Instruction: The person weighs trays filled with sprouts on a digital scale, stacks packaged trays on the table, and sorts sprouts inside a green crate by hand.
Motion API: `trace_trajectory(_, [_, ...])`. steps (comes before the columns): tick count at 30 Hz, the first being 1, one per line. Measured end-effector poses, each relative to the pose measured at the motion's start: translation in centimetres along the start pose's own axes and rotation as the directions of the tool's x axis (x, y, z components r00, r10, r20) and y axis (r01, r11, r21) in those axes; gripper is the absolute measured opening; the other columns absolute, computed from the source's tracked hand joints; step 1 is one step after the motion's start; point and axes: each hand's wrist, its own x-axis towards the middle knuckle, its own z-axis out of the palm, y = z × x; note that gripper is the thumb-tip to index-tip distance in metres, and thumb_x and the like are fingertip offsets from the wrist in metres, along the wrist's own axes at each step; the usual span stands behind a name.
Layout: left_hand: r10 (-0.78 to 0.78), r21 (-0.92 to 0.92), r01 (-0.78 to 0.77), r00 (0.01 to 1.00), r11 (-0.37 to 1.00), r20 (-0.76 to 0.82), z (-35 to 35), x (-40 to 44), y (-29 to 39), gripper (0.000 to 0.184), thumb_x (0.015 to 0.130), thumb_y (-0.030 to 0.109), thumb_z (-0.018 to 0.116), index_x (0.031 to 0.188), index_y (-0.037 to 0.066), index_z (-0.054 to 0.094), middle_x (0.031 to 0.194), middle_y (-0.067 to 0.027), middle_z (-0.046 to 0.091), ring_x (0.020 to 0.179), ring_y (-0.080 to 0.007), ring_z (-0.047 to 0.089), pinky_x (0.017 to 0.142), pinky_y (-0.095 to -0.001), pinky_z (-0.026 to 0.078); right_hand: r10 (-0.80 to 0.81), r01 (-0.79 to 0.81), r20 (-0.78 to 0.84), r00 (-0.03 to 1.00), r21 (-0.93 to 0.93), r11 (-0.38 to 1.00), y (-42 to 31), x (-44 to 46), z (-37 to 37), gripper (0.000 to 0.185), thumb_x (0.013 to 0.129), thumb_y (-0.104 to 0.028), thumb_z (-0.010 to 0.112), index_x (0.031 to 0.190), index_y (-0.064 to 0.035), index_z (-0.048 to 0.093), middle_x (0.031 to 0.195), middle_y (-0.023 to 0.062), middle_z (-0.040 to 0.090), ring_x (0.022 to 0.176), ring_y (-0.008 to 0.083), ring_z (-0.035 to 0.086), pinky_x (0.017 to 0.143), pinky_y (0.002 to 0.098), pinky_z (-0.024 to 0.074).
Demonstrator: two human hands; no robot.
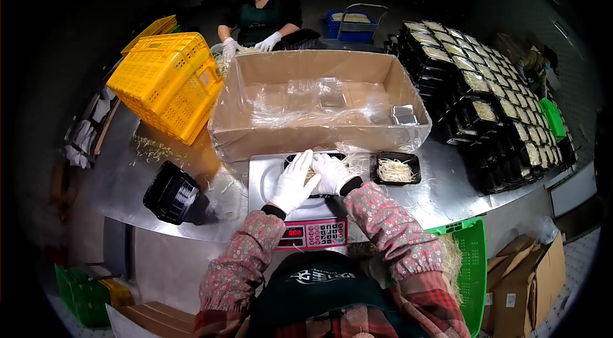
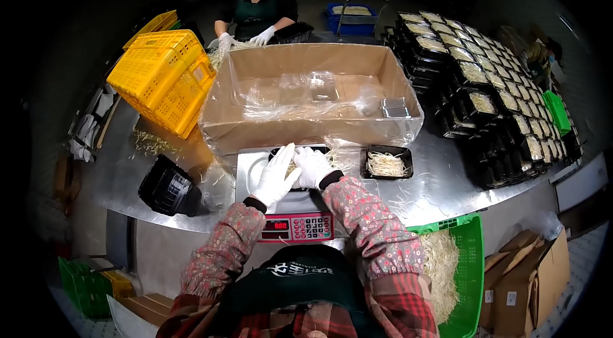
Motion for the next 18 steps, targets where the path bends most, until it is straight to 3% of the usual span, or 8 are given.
trace_trajectory(2, [0.042, -0.004, -0.042, 0.999, 0.999, 0.019, 0.6, 0.6, -0.1, 0.065, 0.09, 0.031, 0.059, 0.142, -0.001, 0.038, 0.143, -0.0202, 0.044, 0.133, -0.0385, 0.04, 0.112, -0.0417, 0.032, 0.058, -0.061, 0.086, 0.995, 0.028, 0.998, 0.8, -0.8, -1.1, 0.09, 0.063, -0.049, 0.076, 0.134, -0.0027, 0.046, 0.131, 0.0195, 0.049, 0.119, 0.0359, 0.05, 0.098, 0.0447, 0.0434])
trace_trajectory(5, [0.055, 0.069, -0.061, 0.995, 0.996, 0.086, 0.9, 0.9, 1.2, 0.062, 0.091, 0.03, 0.058, 0.142, 0.0, 0.04, 0.141, -0.0198, 0.046, 0.129, -0.0395, 0.043, 0.11, -0.0418, 0.034, 0.048, -0.04, 0.052, 0.997, -0.151, 0.988, 1.7, -2.3, -2.9, 0.085, 0.06, -0.051, 0.079, 0.127, -0.0045, 0.055, 0.146, 0.0193, 0.036, 0.134, 0.0397, 0.035, 0.104, 0.054, 0.0362])
trace_trajectory(8, [0.083, 0.225, -0.093, 0.995, 0.97, 0.055, 0.8, 1.3, 2.4, 0.059, 0.092, 0.031, 0.057, 0.141, 0.002, 0.042, 0.135, -0.0199, 0.05, 0.121, -0.0395, 0.048, 0.105, -0.0425, 0.038, 0.089, -0.067, 0.108, 0.99, -0.188, 0.98, 3.9, -3.3, -5.1, 0.086, 0.06, -0.052, 0.08, 0.128, -0.0063, 0.056, 0.151, 0.0212, 0.03, 0.138, 0.0432, 0.029, 0.107, 0.053, 0.0348])
trace_trajectory(9, [0.032, 0.175, -0.049, 0.995, 0.983, 0.097, 0.2, 1.5, 2.9, 0.059, 0.092, 0.031, 0.057, 0.141, 0.003, 0.042, 0.133, -0.0197, 0.051, 0.117, -0.0389, 0.05, 0.103, -0.043, 0.04, 0.164, -0.095, 0.279, 0.946, -0.245, 0.965, 4.0, -3.1, -7.0, 0.087, 0.058, -0.051, 0.082, 0.129, -0.0073, 0.057, 0.154, 0.0231, 0.024, 0.14, 0.0459, 0.026, 0.108, 0.053, 0.0339])
trace_trajectory(10, [-0.019, 0.127, 0.001, 0.99, 0.992, 0.143, 0.0, 1.6, 3.1, 0.058, 0.092, 0.032, 0.056, 0.141, 0.004, 0.043, 0.13, -0.0195, 0.052, 0.113, -0.0383, 0.052, 0.1, -0.0434, 0.041, 0.167, -0.054, 0.31, 0.936, -0.341, 0.938, 5.6, -3.2, -6.7, 0.081, 0.057, -0.047, 0.083, 0.123, -0.0067, 0.061, 0.149, 0.0246, 0.033, 0.133, 0.0442, 0.039, 0.102, 0.0495, 0.0421])
trace_trajectory(12, [-0.008, 0.144, -0.011, 0.991, 0.989, 0.131, 0.0, 1.8, 3.3, 0.056, 0.092, 0.032, 0.055, 0.14, 0.005, 0.045, 0.127, -0.0187, 0.054, 0.108, -0.0371, 0.053, 0.097, -0.0438, 0.042, 0.245, -0.14, 0.405, 0.881, -0.272, 0.952, 6.2, -3.0, -7.4, 0.068, 0.057, -0.039, 0.083, 0.116, -0.0098, 0.064, 0.126, 0.0227, 0.056, 0.113, 0.0387, 0.058, 0.089, 0.0452, 0.05])
trace_trajectory(15, [-0.082, 0.214, 0.039, 0.978, 0.976, 0.193, 0.0, 2.6, 3.8, 0.052, 0.093, 0.031, 0.054, 0.138, 0.005, 0.047, 0.124, -0.0175, 0.056, 0.107, -0.0356, 0.054, 0.094, -0.0434, 0.043, 0.054, 0.016, 0.202, 0.978, -0.33, 0.944, 7.4, -3.6, -3.0, 0.028, 0.069, -0.021, 0.07, 0.091, -0.0051, 0.063, 0.074, 0.0144, 0.068, 0.072, 0.0337, 0.068, 0.066, 0.0441, 0.0533])
trace_trajectory(18, [-0.112, 0.244, 0.065, 0.976, 0.968, 0.185, 0.5, 2.3, 3.6, 0.053, 0.093, 0.031, 0.054, 0.139, 0.006, 0.046, 0.124, -0.0175, 0.056, 0.108, -0.0355, 0.054, 0.095, -0.0431, 0.043, -0.047, 0.09, 0.147, 0.988, -0.303, 0.949, 8.9, -3.5, -2.3, 0.02, 0.073, -0.016, 0.064, 0.09, -0.0049, 0.062, 0.074, 0.0162, 0.068, 0.07, 0.0336, 0.068, 0.06, 0.0449, 0.0523])
